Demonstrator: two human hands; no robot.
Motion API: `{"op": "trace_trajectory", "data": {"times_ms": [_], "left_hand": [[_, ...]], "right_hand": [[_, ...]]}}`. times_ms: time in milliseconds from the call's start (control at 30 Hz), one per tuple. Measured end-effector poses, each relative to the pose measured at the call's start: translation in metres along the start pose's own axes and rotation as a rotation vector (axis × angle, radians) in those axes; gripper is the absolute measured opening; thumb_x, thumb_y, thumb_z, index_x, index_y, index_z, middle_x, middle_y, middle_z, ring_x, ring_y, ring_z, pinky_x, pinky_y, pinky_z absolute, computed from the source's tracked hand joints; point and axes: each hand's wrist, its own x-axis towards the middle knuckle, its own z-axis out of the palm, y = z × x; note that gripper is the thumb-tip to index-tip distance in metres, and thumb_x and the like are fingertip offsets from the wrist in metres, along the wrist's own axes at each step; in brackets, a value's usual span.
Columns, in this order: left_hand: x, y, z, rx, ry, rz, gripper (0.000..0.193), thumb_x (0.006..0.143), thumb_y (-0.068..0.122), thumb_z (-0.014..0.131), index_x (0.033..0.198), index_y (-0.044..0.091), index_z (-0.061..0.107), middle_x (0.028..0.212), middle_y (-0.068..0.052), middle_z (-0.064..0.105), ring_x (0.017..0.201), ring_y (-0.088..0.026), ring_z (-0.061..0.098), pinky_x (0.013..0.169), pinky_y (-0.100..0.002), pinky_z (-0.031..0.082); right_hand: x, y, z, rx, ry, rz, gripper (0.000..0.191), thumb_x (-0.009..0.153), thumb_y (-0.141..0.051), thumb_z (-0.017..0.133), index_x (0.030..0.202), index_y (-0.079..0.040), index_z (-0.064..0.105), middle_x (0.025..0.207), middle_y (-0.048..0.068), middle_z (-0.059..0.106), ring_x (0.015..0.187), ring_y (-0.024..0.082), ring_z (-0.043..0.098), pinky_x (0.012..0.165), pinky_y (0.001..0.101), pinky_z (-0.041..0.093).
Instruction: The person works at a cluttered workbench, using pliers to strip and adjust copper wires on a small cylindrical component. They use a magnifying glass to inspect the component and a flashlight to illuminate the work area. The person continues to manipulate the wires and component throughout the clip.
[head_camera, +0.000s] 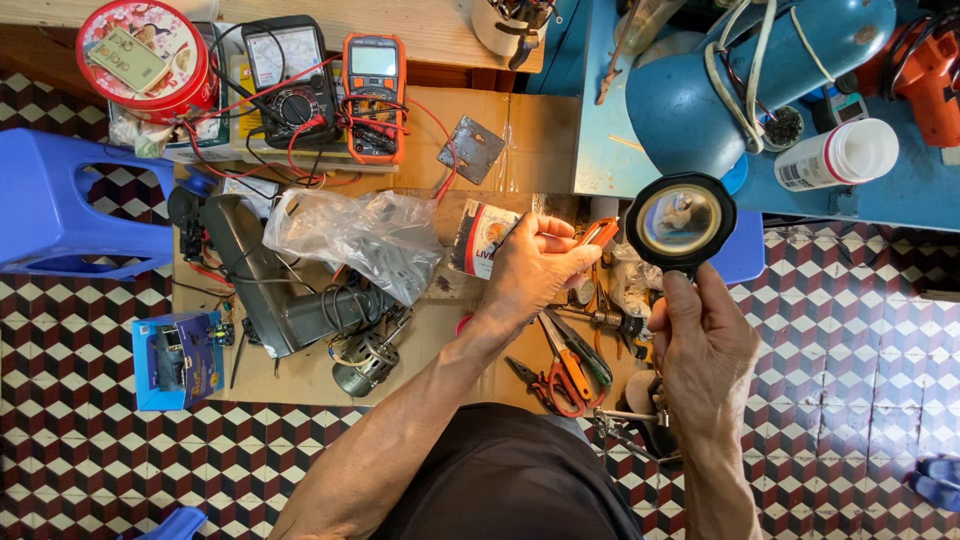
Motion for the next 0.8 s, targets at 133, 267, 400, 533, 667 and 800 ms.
{"op": "trace_trajectory", "data": {"times_ms": [133, 267, 400, 533, 667, 800], "left_hand": [[0.001, 0.001, 0.0, -0.036, -0.004, -0.016, 0.047, 0.082, 0.019, 0.081, 0.117, -0.003, 0.057, 0.1, -0.013, 0.07, 0.081, -0.014, 0.073, 0.065, -0.023, 0.063], [0.002, 0.0, -0.001, -0.071, 0.0, -0.028, 0.046, 0.083, 0.018, 0.08, 0.116, -0.004, 0.058, 0.1, -0.011, 0.071, 0.081, -0.013, 0.071, 0.065, -0.022, 0.062], [0.002, -0.002, -0.005, -0.177, -0.043, -0.043, 0.042, 0.087, 0.018, 0.076, 0.117, -0.003, 0.056, 0.097, -0.013, 0.074, 0.078, -0.015, 0.071, 0.066, -0.023, 0.06], [0.003, 0.001, -0.008, -0.21, -0.054, -0.08, 0.041, 0.087, 0.019, 0.075, 0.117, -0.001, 0.055, 0.097, -0.012, 0.074, 0.081, -0.013, 0.072, 0.068, -0.024, 0.062], [0.002, 0.004, -0.01, -0.204, -0.05, -0.083, 0.044, 0.088, 0.025, 0.076, 0.117, 0.0, 0.055, 0.096, -0.01, 0.073, 0.081, -0.011, 0.071, 0.067, -0.025, 0.061], [0.004, 0.005, -0.013, -0.215, -0.074, -0.079, 0.051, 0.085, 0.031, 0.078, 0.118, 0.0, 0.054, 0.096, -0.01, 0.074, 0.082, -0.01, 0.071, 0.068, -0.025, 0.062]], "right_hand": [[0.001, 0.0, -0.001, -0.013, 0.015, 0.012, 0.032, 0.105, -0.027, 0.055, 0.128, -0.008, 0.066, 0.064, -0.002, 0.058, 0.044, 0.002, 0.045, 0.035, 0.0176, 0.035], [0.0, 0.004, 0.002, -0.011, -0.022, 0.026, 0.035, 0.105, -0.027, 0.056, 0.133, -0.009, 0.066, 0.065, -0.003, 0.058, 0.046, 0.001, 0.045, 0.037, 0.0171, 0.035], [-0.004, 0.009, 0.005, -0.041, -0.11, 0.131, 0.031, 0.103, -0.029, 0.057, 0.118, -0.005, 0.071, 0.063, -0.002, 0.058, 0.045, 0.003, 0.045, 0.036, 0.0196, 0.036], [-0.009, 0.009, 0.012, -0.02, -0.169, 0.138, 0.032, 0.101, -0.03, 0.058, 0.122, -0.009, 0.071, 0.063, -0.003, 0.058, 0.047, 0.002, 0.047, 0.038, 0.0193, 0.037], [-0.012, 0.003, 0.016, -0.146, -0.163, 0.168, 0.038, 0.099, -0.033, 0.057, 0.133, -0.02, 0.068, 0.061, -0.004, 0.057, 0.047, 0.002, 0.049, 0.039, 0.0195, 0.039], [-0.008, -0.002, 0.018, -0.143, -0.167, 0.15, 0.038, 0.099, -0.034, 0.057, 0.132, -0.019, 0.069, 0.061, -0.004, 0.058, 0.047, 0.003, 0.049, 0.038, 0.0202, 0.039]]}}
